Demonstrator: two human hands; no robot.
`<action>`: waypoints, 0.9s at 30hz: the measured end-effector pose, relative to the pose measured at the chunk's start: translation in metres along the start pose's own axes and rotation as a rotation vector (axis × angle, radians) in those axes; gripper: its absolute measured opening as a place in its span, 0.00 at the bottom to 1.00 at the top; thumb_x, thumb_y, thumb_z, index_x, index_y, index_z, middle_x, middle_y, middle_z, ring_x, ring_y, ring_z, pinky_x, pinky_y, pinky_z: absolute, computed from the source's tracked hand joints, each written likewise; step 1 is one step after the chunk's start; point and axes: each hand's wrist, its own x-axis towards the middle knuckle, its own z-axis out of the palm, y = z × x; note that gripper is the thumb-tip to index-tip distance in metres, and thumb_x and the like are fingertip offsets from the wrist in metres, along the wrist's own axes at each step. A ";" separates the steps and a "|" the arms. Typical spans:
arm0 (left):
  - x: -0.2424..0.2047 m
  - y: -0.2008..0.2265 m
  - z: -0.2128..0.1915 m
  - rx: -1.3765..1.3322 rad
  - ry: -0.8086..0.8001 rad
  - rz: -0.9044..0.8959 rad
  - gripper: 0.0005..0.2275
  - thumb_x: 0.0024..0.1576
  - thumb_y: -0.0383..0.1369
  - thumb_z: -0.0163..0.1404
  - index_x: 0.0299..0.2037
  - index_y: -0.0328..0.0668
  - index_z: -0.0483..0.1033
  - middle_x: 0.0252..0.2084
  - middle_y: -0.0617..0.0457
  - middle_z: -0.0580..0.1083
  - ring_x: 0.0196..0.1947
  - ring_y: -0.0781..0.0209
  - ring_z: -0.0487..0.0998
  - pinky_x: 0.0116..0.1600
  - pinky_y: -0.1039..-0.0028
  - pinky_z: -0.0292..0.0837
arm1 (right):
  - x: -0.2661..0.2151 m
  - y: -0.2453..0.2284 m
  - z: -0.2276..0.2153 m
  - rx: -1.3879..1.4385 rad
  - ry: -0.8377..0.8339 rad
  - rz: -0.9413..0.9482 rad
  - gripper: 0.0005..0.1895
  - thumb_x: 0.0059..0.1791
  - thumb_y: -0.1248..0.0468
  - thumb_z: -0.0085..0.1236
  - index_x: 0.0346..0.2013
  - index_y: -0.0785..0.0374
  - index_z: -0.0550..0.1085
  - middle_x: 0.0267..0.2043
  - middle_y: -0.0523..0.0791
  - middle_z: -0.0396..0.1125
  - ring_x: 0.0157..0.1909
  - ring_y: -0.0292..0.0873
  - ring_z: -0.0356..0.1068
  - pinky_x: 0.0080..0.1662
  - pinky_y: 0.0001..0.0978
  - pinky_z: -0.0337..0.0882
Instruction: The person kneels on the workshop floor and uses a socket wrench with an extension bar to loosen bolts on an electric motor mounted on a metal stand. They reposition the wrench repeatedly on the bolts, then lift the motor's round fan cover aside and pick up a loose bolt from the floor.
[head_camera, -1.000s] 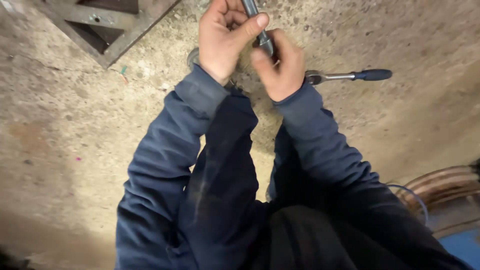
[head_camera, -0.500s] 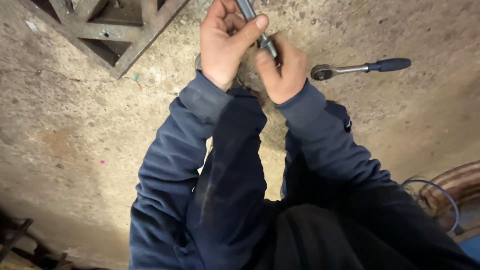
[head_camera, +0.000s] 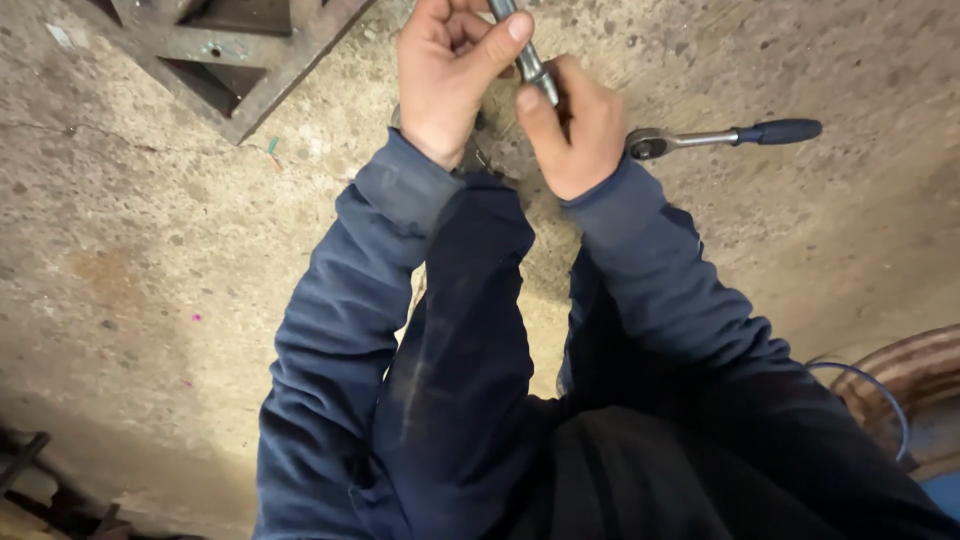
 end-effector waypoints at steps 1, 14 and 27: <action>-0.001 0.001 -0.001 0.000 0.002 -0.004 0.13 0.65 0.25 0.61 0.54 0.27 0.72 0.40 0.43 0.79 0.39 0.54 0.78 0.44 0.64 0.72 | -0.009 0.015 0.008 0.001 -0.002 0.004 0.40 0.62 0.32 0.34 0.33 0.66 0.70 0.21 0.41 0.58 0.21 0.36 0.59 0.27 0.30 0.58; -0.006 0.044 0.017 0.194 -0.018 -0.052 0.10 0.65 0.28 0.57 0.49 0.24 0.77 0.38 0.33 0.75 0.32 0.52 0.72 0.41 0.66 0.67 | -0.021 0.047 0.025 0.246 -0.052 0.098 0.37 0.64 0.34 0.40 0.37 0.67 0.69 0.25 0.44 0.60 0.26 0.41 0.57 0.31 0.33 0.58; 0.003 -0.023 -0.017 -0.024 -0.087 0.145 0.09 0.68 0.34 0.57 0.47 0.33 0.83 0.35 0.49 0.80 0.35 0.62 0.78 0.41 0.71 0.74 | -0.015 0.010 0.029 0.263 -0.049 -0.002 0.34 0.63 0.35 0.37 0.38 0.65 0.65 0.27 0.45 0.60 0.25 0.43 0.59 0.32 0.35 0.61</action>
